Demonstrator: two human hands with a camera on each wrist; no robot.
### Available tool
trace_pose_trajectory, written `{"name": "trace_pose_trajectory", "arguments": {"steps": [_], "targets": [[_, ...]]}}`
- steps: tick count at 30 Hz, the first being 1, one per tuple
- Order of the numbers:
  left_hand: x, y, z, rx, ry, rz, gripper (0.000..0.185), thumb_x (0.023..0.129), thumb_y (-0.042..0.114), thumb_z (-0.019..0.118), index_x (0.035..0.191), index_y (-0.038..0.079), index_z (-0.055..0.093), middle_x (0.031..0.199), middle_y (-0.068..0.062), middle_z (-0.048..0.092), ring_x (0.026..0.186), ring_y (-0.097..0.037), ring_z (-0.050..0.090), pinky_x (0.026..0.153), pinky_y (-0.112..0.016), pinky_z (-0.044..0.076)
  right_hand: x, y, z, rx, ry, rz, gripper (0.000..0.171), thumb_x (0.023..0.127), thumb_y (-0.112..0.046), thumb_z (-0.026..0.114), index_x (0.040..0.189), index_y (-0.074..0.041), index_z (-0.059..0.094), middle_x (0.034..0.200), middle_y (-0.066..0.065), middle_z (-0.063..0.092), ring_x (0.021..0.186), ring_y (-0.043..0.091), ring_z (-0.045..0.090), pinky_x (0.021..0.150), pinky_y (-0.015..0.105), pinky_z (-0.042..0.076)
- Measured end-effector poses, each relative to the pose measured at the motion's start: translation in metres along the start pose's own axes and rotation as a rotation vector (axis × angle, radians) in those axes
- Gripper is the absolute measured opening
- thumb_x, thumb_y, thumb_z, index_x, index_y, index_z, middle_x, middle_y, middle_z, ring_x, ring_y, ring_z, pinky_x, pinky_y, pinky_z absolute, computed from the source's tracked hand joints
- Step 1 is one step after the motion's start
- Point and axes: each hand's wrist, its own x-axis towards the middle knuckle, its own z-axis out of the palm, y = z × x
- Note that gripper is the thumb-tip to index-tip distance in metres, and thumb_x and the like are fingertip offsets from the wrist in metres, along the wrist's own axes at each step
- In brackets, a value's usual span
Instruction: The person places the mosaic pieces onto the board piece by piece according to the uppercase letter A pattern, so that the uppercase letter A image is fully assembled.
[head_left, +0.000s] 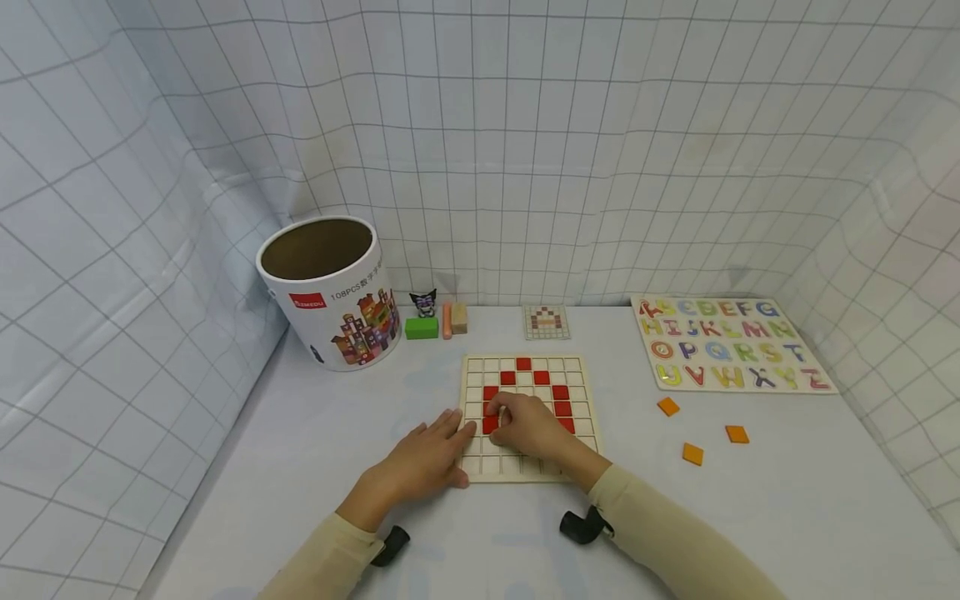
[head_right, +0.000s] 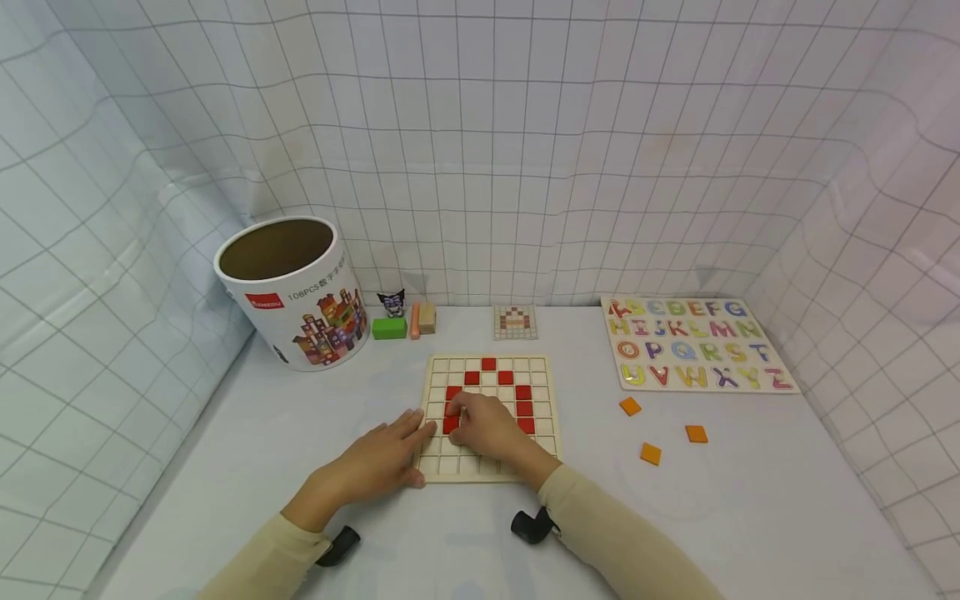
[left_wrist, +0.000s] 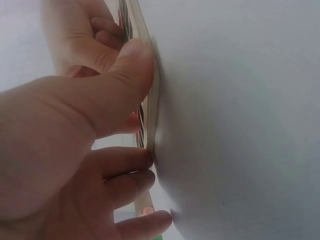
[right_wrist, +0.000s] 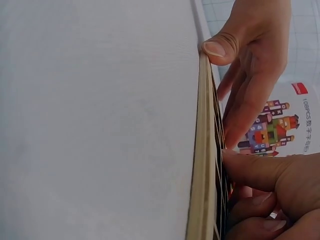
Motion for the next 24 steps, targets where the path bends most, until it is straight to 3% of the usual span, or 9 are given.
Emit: {"name": "trace_pose_trajectory", "arguments": {"steps": [9, 15, 19, 24], "targets": [[0.0, -0.001, 0.001, 0.005, -0.002, -0.007, 0.076, 0.091, 0.043, 0.072, 0.153, 0.008, 0.046, 0.164, -0.02, 0.03, 0.152, -0.037, 0.029, 0.113, -0.064, 0.033, -0.007, 0.004, -0.006, 0.07, -0.01, -0.032, 0.028, 0.087, -0.016, 0.08, 0.113, -0.019, 0.068, 0.076, -0.001, 0.058, 0.067, 0.014, 0.053, 0.058, 0.028, 0.043], [0.0, 0.0, 0.0, -0.002, -0.001, -0.008, 0.076, 0.09, 0.041, 0.074, 0.153, 0.008, 0.047, 0.164, -0.021, 0.03, 0.152, -0.037, 0.029, 0.114, -0.064, 0.033, -0.036, 0.031, -0.044, 0.225, -0.018, -0.13, 0.032, 0.094, -0.017, 0.074, 0.125, -0.011, 0.067, 0.088, 0.003, 0.061, 0.074, 0.018, 0.056, 0.063, 0.028, 0.047], [0.0, 0.001, -0.001, -0.012, 0.001, -0.021, 0.076, 0.089, 0.041, 0.075, 0.153, 0.008, 0.047, 0.164, -0.021, 0.03, 0.152, -0.037, 0.029, 0.114, -0.064, 0.031, -0.065, 0.065, -0.087, 0.296, 0.099, -0.066, 0.035, 0.094, -0.018, 0.074, 0.126, -0.005, 0.066, 0.095, 0.008, 0.06, 0.076, 0.022, 0.058, 0.061, 0.027, 0.048], [0.001, 0.001, -0.001, -0.017, 0.01, -0.021, 0.076, 0.089, 0.04, 0.076, 0.152, 0.008, 0.049, 0.163, -0.021, 0.032, 0.151, -0.037, 0.03, 0.114, -0.064, 0.032, -0.109, 0.115, -0.142, 0.307, 0.306, 0.049, 0.042, 0.097, -0.023, 0.072, 0.131, 0.001, 0.061, 0.1, 0.007, 0.057, 0.068, 0.015, 0.053, 0.052, 0.028, 0.043]]}}
